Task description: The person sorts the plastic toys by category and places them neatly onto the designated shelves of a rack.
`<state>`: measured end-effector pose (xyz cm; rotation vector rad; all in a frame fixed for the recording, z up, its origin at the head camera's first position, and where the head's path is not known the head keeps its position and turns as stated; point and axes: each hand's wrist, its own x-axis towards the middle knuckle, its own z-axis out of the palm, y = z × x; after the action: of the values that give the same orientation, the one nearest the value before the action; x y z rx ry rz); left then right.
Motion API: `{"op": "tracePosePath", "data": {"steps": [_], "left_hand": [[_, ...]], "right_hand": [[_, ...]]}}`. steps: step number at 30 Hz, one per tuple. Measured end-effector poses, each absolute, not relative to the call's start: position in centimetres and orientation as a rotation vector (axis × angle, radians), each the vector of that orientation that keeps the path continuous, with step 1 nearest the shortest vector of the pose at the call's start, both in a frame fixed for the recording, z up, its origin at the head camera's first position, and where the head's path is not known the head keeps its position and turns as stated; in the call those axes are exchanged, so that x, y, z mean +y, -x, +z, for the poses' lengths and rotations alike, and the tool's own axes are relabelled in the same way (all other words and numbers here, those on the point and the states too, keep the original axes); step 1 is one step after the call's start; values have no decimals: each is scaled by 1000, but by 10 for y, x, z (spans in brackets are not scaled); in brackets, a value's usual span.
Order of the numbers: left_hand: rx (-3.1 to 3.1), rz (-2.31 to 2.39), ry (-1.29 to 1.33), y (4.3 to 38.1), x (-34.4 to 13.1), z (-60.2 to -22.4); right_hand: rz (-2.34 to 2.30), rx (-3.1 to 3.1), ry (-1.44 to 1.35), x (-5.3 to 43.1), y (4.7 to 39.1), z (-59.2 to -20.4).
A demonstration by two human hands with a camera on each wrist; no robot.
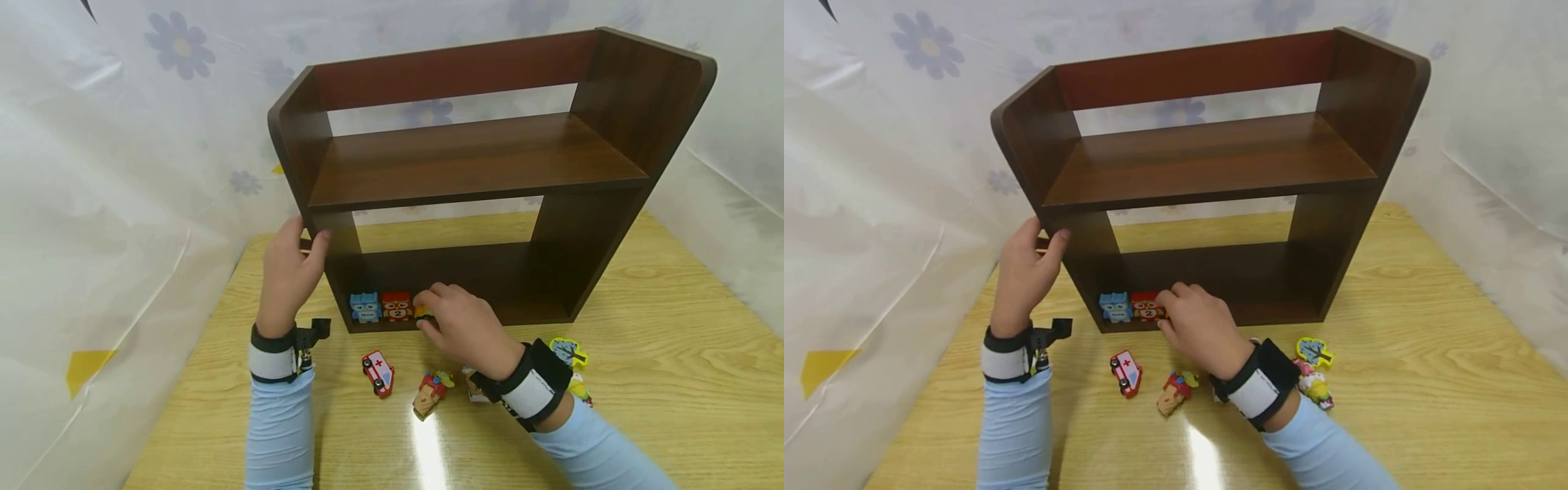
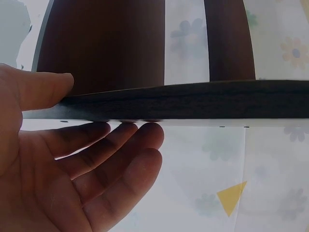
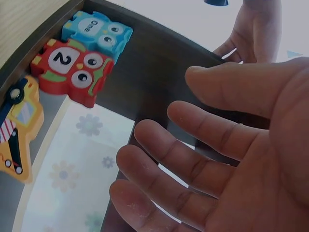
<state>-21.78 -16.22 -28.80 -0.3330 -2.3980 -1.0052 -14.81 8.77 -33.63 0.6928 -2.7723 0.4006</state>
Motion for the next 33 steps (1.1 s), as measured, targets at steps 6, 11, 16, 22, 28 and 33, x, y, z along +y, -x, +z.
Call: {"op": "tracePosePath", "data": {"steps": [6, 11, 16, 22, 28, 33], "left_hand": [[-2395, -1005, 332, 219, -162, -288], [-2390, -1001, 340, 219, -162, -289], [-2390, -1003, 339, 219, -162, -289], [-2392, -1003, 342, 219, -162, -289], [-2381, -1007, 351, 219, -161, -288], [-2375, -1015, 364, 219, -161, -288]], "right_hand": [[390, -2802, -717, 79, 144, -338], [410, -2805, -752, 73, 139, -343], [435, -2769, -801, 66, 135, -348], [442, -2806, -880, 53, 131, -356], [443, -2849, -891, 46, 128, -361], [448, -2869, -872, 41, 127, -364]]}}
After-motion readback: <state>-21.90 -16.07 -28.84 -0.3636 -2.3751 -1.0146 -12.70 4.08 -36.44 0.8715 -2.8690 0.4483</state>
